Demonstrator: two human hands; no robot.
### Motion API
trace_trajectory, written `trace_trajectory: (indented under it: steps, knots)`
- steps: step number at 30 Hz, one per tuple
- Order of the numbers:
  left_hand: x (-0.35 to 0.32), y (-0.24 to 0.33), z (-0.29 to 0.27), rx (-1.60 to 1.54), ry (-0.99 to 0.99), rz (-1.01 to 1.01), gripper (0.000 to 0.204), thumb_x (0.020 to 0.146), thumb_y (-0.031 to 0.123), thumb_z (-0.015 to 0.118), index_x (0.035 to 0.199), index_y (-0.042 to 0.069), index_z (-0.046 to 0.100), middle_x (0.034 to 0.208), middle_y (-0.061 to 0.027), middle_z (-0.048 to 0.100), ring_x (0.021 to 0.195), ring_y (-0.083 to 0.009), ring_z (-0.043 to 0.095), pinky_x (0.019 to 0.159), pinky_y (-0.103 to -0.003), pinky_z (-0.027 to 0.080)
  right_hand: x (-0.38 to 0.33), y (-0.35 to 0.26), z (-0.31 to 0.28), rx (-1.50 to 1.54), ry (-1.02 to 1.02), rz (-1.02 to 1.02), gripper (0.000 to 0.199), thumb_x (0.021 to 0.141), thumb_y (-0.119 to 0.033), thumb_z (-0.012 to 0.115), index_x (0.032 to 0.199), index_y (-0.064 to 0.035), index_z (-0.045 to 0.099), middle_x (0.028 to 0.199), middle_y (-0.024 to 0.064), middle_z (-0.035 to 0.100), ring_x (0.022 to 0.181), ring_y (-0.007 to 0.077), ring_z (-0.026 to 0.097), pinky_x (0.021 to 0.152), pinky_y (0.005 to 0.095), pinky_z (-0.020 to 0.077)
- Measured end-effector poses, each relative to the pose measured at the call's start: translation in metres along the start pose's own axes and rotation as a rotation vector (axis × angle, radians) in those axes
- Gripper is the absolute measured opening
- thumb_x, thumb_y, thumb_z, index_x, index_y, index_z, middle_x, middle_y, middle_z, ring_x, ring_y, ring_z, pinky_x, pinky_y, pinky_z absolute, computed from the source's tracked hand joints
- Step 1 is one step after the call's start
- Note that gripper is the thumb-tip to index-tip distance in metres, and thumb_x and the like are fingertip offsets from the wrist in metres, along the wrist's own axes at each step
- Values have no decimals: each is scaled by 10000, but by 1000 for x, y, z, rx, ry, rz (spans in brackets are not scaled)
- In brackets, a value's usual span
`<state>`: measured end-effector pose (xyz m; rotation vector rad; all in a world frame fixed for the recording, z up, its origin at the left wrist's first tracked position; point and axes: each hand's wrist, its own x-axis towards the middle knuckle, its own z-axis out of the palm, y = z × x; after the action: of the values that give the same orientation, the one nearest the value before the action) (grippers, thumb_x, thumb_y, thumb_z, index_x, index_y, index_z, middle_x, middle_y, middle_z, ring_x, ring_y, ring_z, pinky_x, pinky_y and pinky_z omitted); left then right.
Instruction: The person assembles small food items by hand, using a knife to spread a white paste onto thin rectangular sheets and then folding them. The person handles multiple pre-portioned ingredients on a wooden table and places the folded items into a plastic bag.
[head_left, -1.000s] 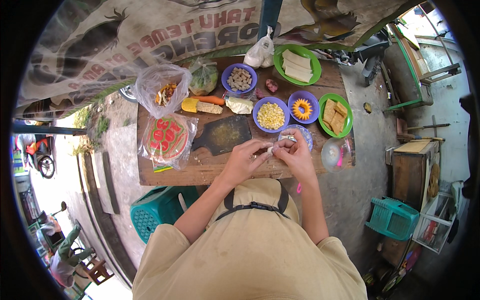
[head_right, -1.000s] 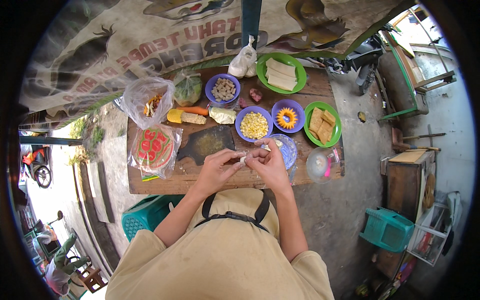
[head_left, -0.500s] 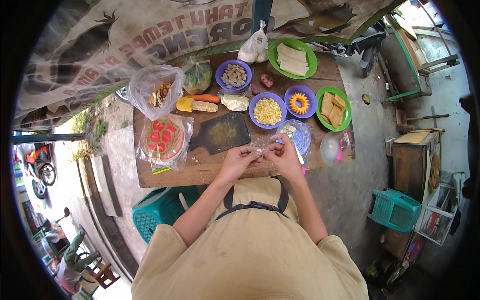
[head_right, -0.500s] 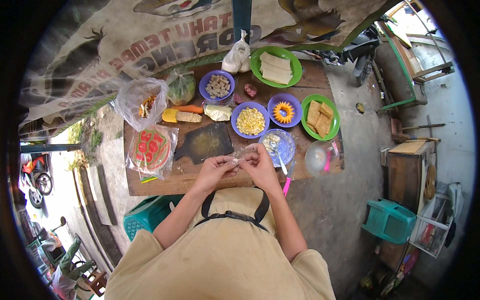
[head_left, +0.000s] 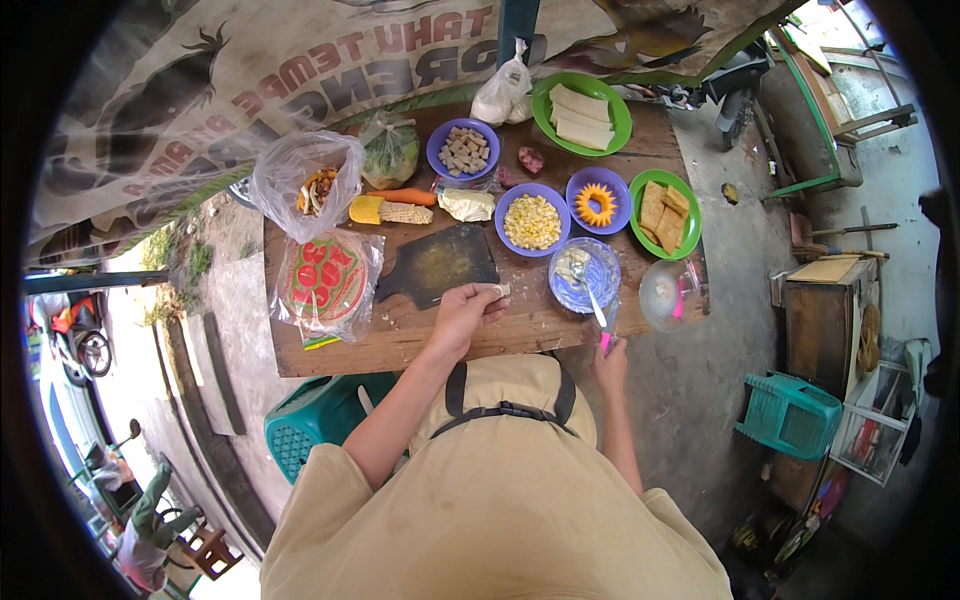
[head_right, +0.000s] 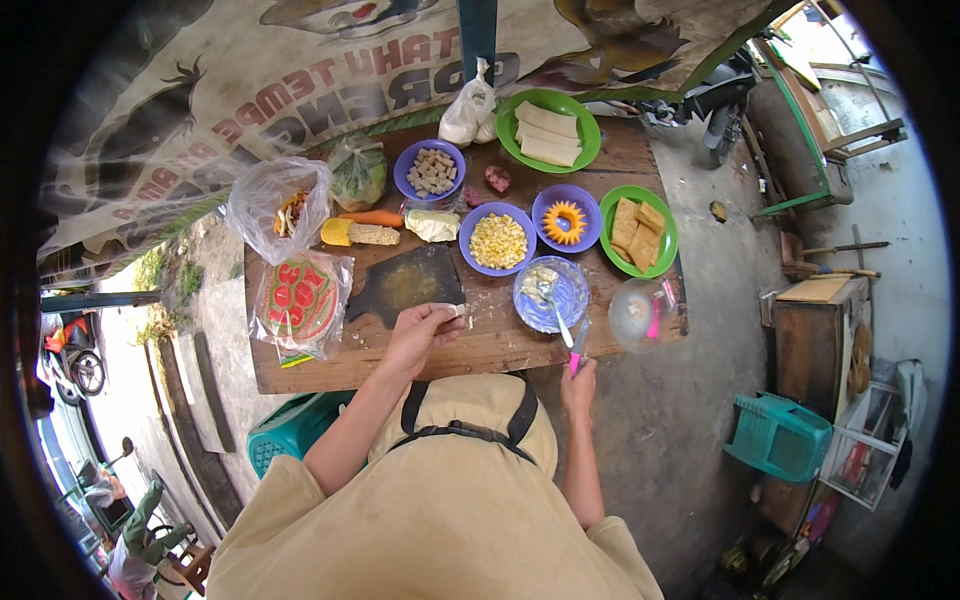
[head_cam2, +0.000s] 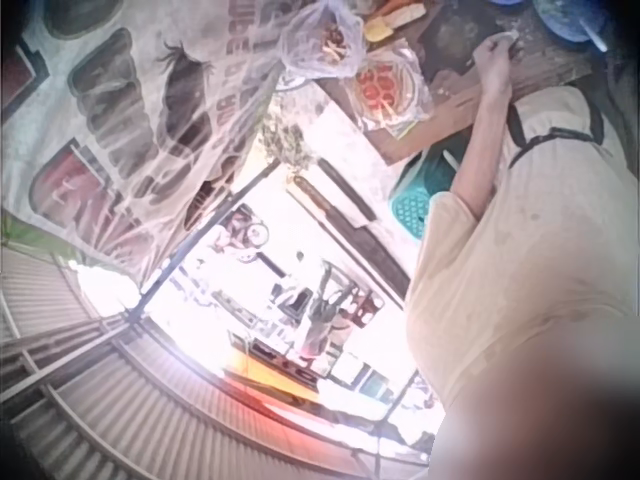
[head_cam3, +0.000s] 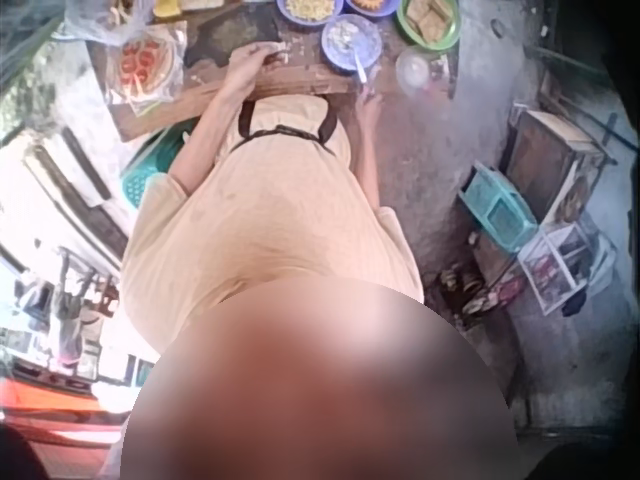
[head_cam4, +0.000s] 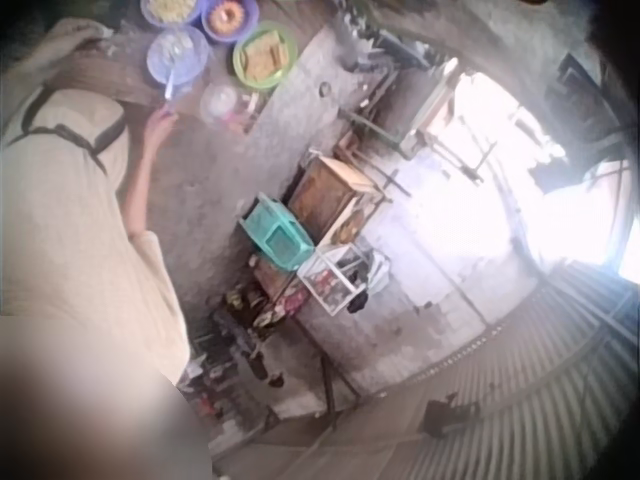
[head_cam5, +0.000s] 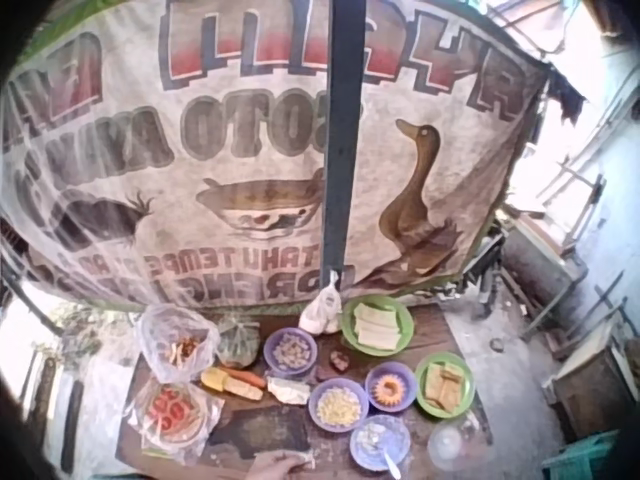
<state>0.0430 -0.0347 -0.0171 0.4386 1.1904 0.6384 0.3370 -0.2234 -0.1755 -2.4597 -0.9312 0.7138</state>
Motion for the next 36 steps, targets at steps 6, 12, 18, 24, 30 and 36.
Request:
trace_trajectory:
  steps: [6,12,18,24,30,36]
  knots:
    - [0,3,0,-26,-11,6,176,1009,117,612,1073,-28,689,1000,-103,739,920,-162,726,833,-288,606,-18,74,16,522,-299,276,407,1016,-365,450,909,-7,611,615,97,550,583,309,589,618,456,498]
    - [0,2,-5,-84,18,3,158,1008,113,612,1053,-22,679,1011,-108,735,926,-170,725,827,-292,605,-95,179,20,168,-371,137,474,1005,-383,469,703,-61,639,566,31,534,447,120,473,425,330,347]
    - [4,-3,-6,-65,0,41,162,1013,133,602,1044,-8,676,992,-97,737,931,-166,725,841,-297,590,-81,109,-36,212,-384,453,318,998,-218,506,778,-34,644,598,16,535,461,110,467,427,316,333]
    - [4,-6,1,-31,36,61,158,1011,131,603,1045,-7,671,1019,-109,738,937,-173,727,833,-298,593,-33,-68,-178,402,-496,212,216,998,-111,487,1018,-2,672,647,2,573,490,86,481,455,259,332]
    - [7,-4,3,-32,45,59,154,1013,134,597,1047,-7,651,1029,-114,730,952,-179,722,848,-309,598,-41,-129,-238,504,-471,73,158,1000,-80,507,1066,-5,630,733,31,639,599,74,556,530,255,399]
    - [8,-3,6,-32,45,67,148,1014,134,598,1040,-1,651,1026,-113,735,939,-171,724,852,-303,598,-14,-137,-143,-131,-160,-262,164,995,-180,567,1059,-44,633,889,191,689,827,371,685,713,482,513]
